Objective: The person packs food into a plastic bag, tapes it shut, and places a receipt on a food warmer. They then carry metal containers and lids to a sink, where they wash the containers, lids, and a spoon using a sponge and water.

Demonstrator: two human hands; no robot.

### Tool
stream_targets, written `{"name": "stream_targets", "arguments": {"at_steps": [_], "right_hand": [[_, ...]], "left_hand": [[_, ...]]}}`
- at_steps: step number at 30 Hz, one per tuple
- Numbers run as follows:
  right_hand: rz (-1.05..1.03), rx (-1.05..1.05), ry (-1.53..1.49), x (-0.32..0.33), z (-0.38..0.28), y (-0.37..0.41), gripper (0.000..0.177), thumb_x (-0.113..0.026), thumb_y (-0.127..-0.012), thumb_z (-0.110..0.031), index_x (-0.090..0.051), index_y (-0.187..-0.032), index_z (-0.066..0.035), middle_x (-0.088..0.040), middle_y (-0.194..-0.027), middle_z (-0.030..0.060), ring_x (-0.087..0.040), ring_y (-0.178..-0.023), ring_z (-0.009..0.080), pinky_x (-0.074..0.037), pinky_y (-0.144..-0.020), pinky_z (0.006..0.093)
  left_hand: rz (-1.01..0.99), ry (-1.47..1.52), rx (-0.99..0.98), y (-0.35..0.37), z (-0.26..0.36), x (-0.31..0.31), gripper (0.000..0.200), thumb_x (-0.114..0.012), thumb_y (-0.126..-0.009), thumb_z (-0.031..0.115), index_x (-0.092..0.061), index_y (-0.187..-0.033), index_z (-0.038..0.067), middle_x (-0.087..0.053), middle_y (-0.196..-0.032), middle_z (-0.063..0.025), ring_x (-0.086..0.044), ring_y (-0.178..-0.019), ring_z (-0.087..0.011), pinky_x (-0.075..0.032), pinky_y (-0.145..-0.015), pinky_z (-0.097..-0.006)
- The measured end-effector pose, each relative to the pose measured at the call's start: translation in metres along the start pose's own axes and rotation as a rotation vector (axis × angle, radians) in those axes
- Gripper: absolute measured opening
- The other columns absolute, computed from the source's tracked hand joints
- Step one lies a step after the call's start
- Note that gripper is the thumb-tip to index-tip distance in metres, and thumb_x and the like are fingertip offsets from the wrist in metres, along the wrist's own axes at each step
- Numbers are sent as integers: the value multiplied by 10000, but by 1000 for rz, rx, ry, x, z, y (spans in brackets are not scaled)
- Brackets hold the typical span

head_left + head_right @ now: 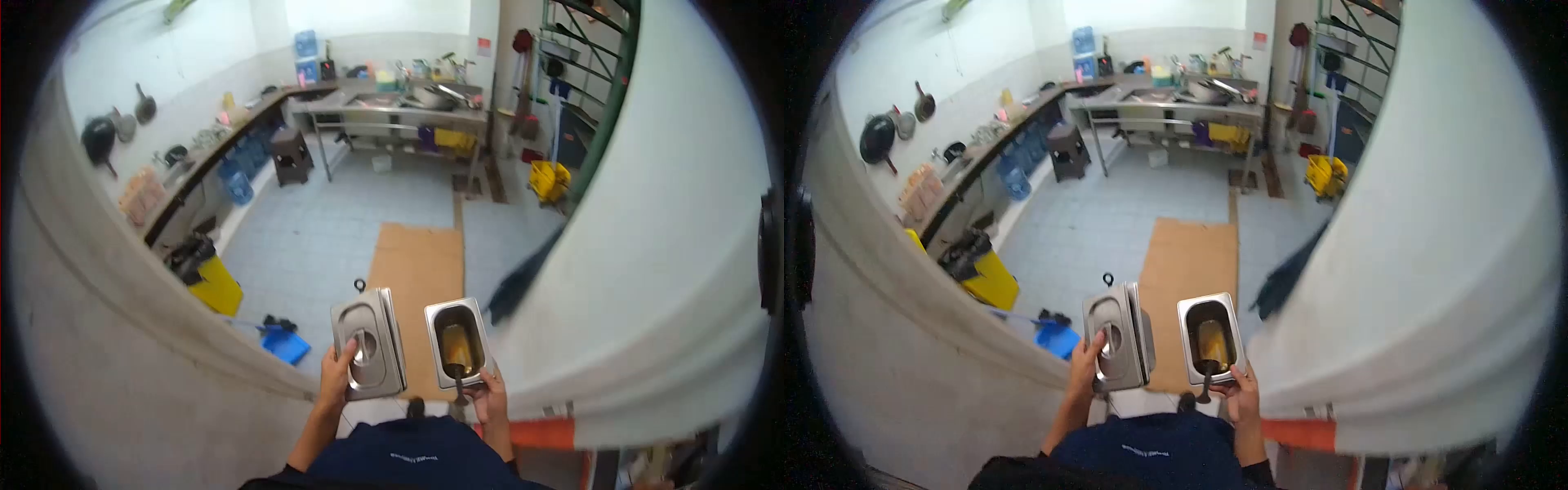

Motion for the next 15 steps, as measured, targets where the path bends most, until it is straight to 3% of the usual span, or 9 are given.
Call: {"name": "stream_targets", "arguments": {"at_steps": [3,5,10,15], "right_hand": [[-106,-74,31,-48,-15,-121,343,-480,-882,-114,-433,-1208,-19,-604,-1001,145,-640,-812,238,-576,-615,364],[-113,-108,87,-78,-18,-194,340,-488,-884,-127,-438,-1199,-7,-606,-995,147,-638,-809,234,-573,-617,361],[-369,-399,-75,-113,12,-364,333,-487,-891,-136,-448,-1191,5,-609,-1003,140,-641,-794,230,-572,-606,353],[-356,-375,-32,-130,20,-514,300,-485,-894,-144,-481,-1149,14,-607,-1021,136,-639,-818,233,-568,-641,354]], "left_hand": [[154,15,-76,-75,34,-8,360,-613,-853,262,-538,-1068,-17,-594,-988,-74,-556,-857,-136,-447,-762,-277],[222,-54,-97,-132,33,10,355,-608,-855,261,-538,-1072,-11,-597,-981,-74,-556,-861,-136,-448,-763,-277],[366,150,-135,-261,18,19,329,-585,-872,248,-543,-1077,-6,-603,-992,-59,-554,-844,-122,-442,-756,-258],[368,87,-153,-439,55,5,323,-584,-872,246,-544,-1067,-8,-601,-968,-62,-562,-863,-119,-449,-758,-260]]}}
Point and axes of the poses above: each hand's wrist, its own y-axis away from the middle knuckle, its own x-axis out of the back of the hand, z = x × y, the point moved 3 cm from there along -y, towards the middle knuckle
